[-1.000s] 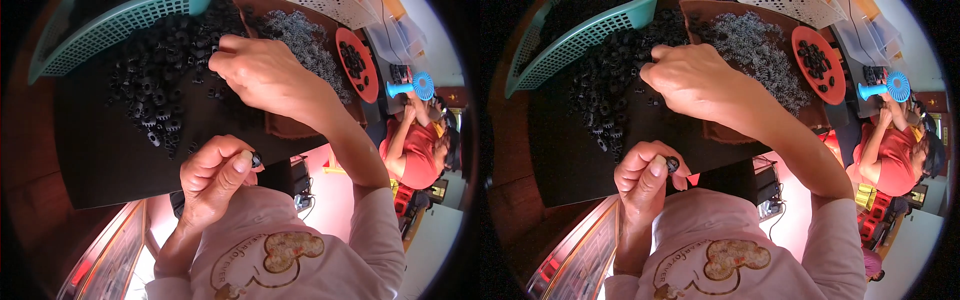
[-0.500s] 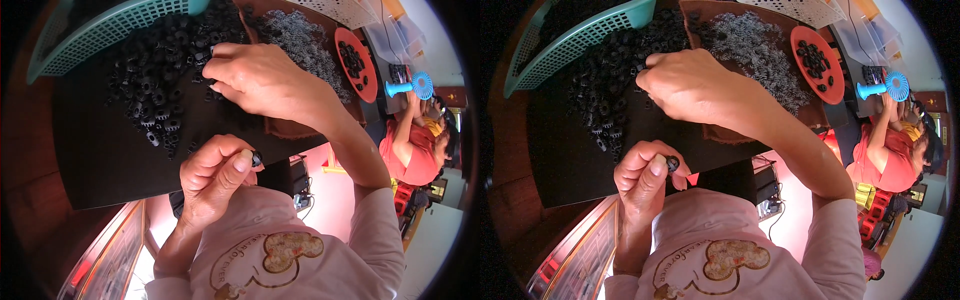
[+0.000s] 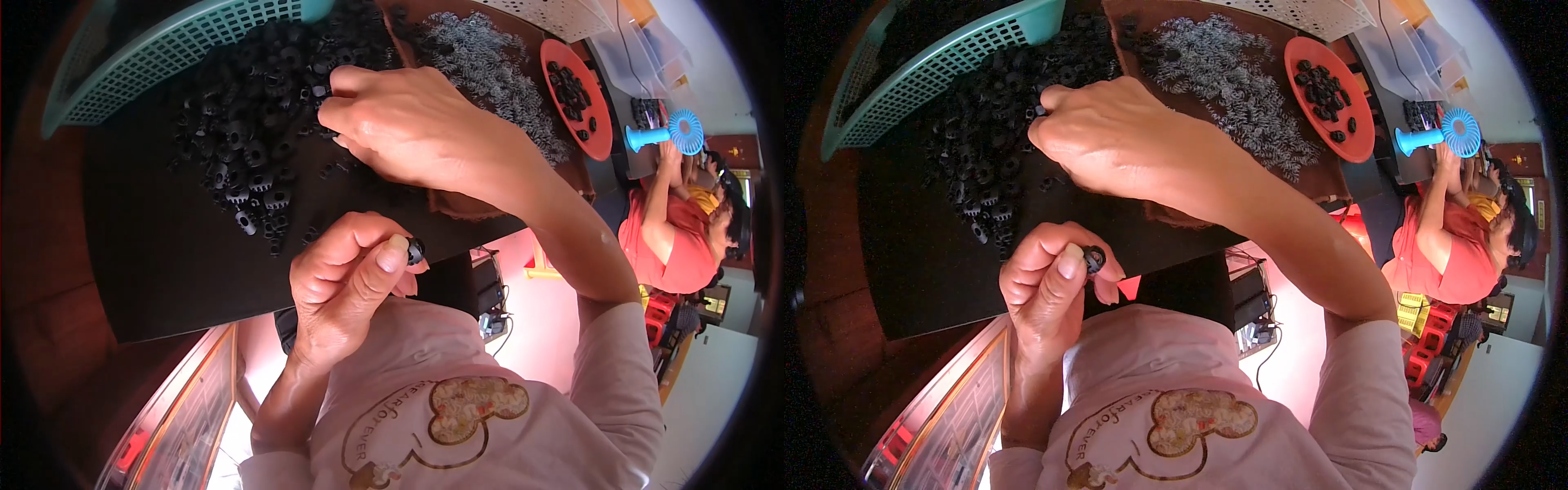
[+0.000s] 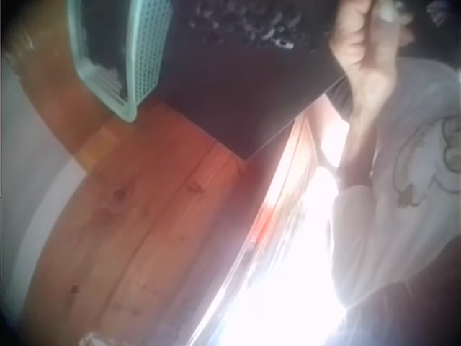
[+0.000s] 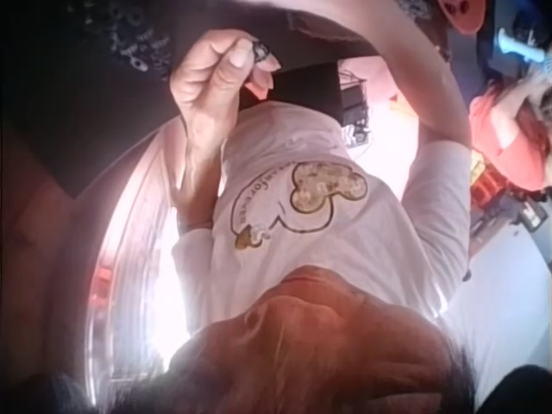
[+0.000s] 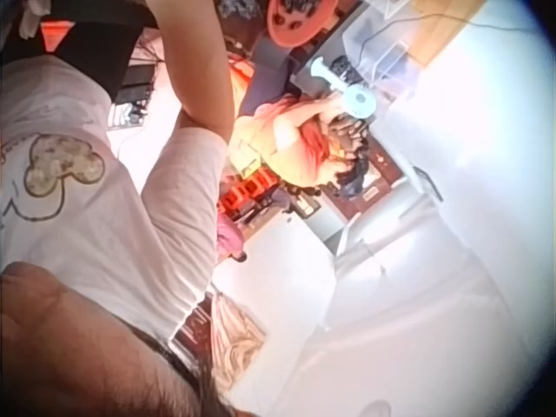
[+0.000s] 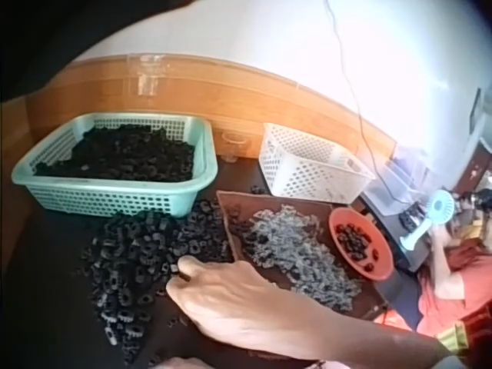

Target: Assembling small silver pins into black plastic components at a workbench.

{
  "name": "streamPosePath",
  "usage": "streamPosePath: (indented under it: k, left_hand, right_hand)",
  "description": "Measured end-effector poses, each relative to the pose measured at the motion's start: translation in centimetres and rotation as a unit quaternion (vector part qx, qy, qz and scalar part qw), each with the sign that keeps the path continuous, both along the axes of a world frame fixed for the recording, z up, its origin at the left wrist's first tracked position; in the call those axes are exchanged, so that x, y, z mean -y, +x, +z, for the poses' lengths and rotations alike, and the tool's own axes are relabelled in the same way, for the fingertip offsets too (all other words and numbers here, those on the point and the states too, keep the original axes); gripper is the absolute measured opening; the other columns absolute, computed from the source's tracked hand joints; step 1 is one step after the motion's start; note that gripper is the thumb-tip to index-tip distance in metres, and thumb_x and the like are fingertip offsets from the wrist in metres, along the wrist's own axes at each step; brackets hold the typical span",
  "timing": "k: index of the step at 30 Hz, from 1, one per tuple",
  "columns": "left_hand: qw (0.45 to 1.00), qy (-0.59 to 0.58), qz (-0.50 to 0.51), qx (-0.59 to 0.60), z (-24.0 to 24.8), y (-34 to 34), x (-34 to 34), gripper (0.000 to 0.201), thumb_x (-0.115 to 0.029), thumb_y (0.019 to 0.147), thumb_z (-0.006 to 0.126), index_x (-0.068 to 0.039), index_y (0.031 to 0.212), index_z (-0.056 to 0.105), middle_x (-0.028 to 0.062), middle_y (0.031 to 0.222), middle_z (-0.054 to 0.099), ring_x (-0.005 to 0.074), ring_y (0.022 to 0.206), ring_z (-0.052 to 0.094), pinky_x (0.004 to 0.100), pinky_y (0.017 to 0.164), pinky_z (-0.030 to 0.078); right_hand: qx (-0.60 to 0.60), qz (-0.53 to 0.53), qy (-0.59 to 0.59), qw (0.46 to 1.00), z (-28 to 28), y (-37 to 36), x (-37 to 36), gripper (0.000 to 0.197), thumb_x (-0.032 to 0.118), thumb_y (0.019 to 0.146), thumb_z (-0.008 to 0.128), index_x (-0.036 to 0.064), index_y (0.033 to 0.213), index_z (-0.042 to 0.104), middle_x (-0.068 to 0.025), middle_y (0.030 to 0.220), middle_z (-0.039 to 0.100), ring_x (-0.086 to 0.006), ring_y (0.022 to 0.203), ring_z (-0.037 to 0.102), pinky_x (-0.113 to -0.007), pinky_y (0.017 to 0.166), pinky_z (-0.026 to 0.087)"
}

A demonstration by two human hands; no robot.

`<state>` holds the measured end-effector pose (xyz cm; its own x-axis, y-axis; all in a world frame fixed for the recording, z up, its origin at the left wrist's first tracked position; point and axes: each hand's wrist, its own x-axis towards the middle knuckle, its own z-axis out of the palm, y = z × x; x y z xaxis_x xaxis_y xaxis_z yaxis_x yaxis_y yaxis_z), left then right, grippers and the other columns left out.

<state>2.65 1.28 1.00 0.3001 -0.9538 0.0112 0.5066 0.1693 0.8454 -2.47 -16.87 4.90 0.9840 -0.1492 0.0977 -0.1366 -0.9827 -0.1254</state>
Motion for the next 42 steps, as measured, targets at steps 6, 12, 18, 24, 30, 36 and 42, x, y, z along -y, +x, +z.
streamPosePath:
  k: [6,12,18,24,30,36,42]
  left_hand:
    - [1.0,0.004,0.008,-0.001,0.0,-0.1,0.0,0.017,-0.016,0.097,0.06,0.001,0.095,0.062,0.0047,0.081,0.065,0.007,0.065,0.058,0.0207,0.061,0.049]
    - [0.999,0.0,0.031,-0.013,0.0,-0.1,-0.1,0.022,-0.02,0.099,0.057,0.001,0.097,0.061,0.0065,0.082,0.067,0.0088,0.064,0.059,0.0219,0.06,0.049]
    - [0.994,-0.038,0.087,-0.059,-0.3,-0.5,0.3,0.022,-0.019,0.101,0.051,0.003,0.1,0.057,0.0123,0.082,0.065,0.0138,0.06,0.057,0.0272,0.056,0.05]
    - [0.996,-0.036,0.06,-0.047,-0.3,-0.3,0.4,0.023,-0.02,0.101,0.05,0.002,0.1,0.057,0.0115,0.081,0.065,0.0137,0.059,0.056,0.0265,0.055,0.049]
    - [0.996,-0.034,0.073,-0.048,-0.2,-0.4,0.3,0.021,-0.018,0.1,0.051,0.001,0.099,0.058,0.013,0.091,0.063,0.0136,0.066,0.055,0.0262,0.062,0.047]
    - [0.992,0.007,0.121,0.027,-0.8,-0.6,0.6,0.024,-0.022,0.098,0.056,0.002,0.099,0.058,0.0145,0.105,0.058,0.0117,0.067,0.051,0.0242,0.062,0.044]
    - [0.992,-0.028,0.104,0.059,-1.4,-0.5,0.6,0.029,-0.026,0.097,0.059,0.002,0.104,0.058,0.0129,0.117,0.057,0.0147,0.084,0.056,0.0271,0.071,0.048]
  right_hand:
    - [0.022,0.003,0.003,1.0,-0.8,0.5,-0.3,0.01,0.011,0.079,0.059,0.0018,0.082,0.062,-0.0103,0.087,0.061,-0.0306,0.076,0.067,-0.042,0.058,0.053]
    - [0.065,0.028,-0.01,0.997,0.8,-1.5,-0.7,0.014,0.01,0.074,0.063,-0.0017,0.081,0.059,-0.0104,0.083,0.061,-0.029,0.072,0.066,-0.039,0.054,0.053]
    - [0.069,0.032,0.005,0.997,2.9,-5.4,-2.9,0.019,0.006,0.071,0.068,0.0045,0.073,0.049,-0.006,0.075,0.048,-0.0235,0.056,0.056,-0.035,0.042,0.044]
    - [0.074,0.069,0.047,0.994,3.4,-6.7,-3.5,0.019,0.004,0.071,0.067,0.0045,0.073,0.048,-0.005,0.075,0.047,-0.0204,0.055,0.055,-0.033,0.041,0.043]
    - [0.065,0.092,0.084,0.99,3.6,-7.3,-3.1,0.019,0.006,0.072,0.067,0.0031,0.077,0.049,-0.0065,0.075,0.048,-0.0206,0.059,0.057,-0.033,0.046,0.047]
    - [-0.024,0.064,0.191,0.979,4.4,-7.9,-2.7,0.018,0.011,0.079,0.064,-0.0017,0.086,0.053,-0.0128,0.082,0.058,-0.0295,0.071,0.063,-0.038,0.057,0.051]
    - [0.008,0.064,0.181,0.981,4.7,-8.7,-2.7,0.018,0.012,0.086,0.056,-0.0058,0.086,0.054,-0.0155,0.083,0.06,-0.031,0.072,0.064,-0.039,0.06,0.052]
